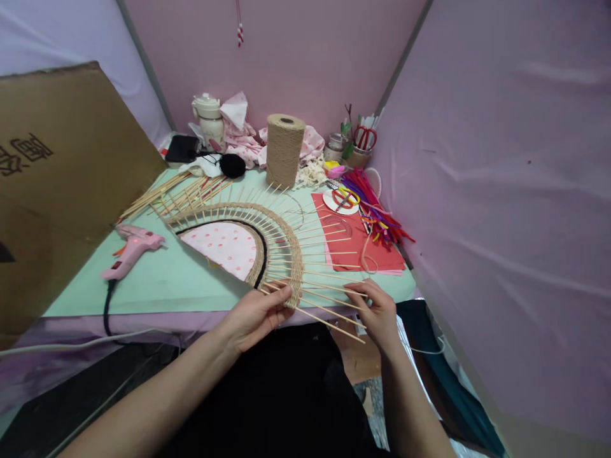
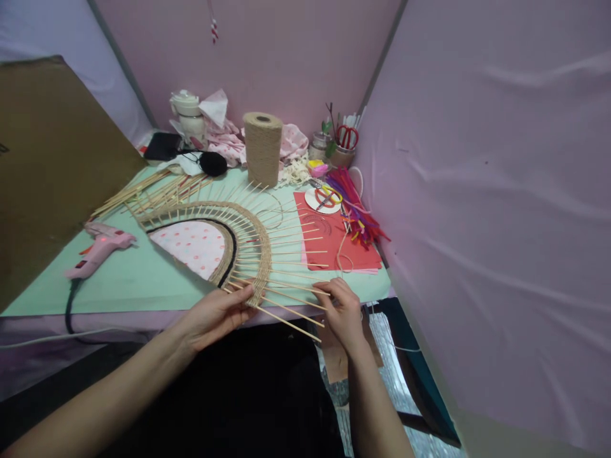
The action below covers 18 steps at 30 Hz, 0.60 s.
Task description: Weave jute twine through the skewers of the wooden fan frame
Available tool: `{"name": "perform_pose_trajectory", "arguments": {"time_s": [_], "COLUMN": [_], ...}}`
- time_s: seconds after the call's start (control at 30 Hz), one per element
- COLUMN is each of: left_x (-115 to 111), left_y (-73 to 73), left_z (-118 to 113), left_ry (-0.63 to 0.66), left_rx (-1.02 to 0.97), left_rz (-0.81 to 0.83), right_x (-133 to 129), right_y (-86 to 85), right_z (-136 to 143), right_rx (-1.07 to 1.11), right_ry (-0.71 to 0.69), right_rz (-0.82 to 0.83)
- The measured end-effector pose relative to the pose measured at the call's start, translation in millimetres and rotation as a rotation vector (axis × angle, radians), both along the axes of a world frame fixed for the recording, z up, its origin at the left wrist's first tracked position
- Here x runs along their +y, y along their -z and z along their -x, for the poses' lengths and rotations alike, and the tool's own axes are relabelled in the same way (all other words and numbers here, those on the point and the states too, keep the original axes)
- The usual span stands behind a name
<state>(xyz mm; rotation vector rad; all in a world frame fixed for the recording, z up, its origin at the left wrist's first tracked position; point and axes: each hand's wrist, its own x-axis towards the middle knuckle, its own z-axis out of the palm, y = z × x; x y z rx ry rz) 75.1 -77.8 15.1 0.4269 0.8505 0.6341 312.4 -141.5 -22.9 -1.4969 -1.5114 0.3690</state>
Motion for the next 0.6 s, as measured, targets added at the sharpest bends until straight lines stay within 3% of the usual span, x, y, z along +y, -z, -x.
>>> {"name": "perform_pose_trajectory", "arguments": {"time_s": [0.37,0.6], "left_x": [-0.1,1.1], "left_y": [3.5,6.8], "left_z": [-0.5,0.9], "left_ry": [0.0,0.004], "left_rx": [0.0,-0.001], "left_rz": [0.015,0.005], "right_x": [-26.2,-29.3], "right_y": [-37.1,-49.0], "right_z": [-22.4,-21.4], "right_rx": [-0.213,-0.284], "right_ry": [-0.144,-0.072], "right_rz": [-0.047,-0.131]}}
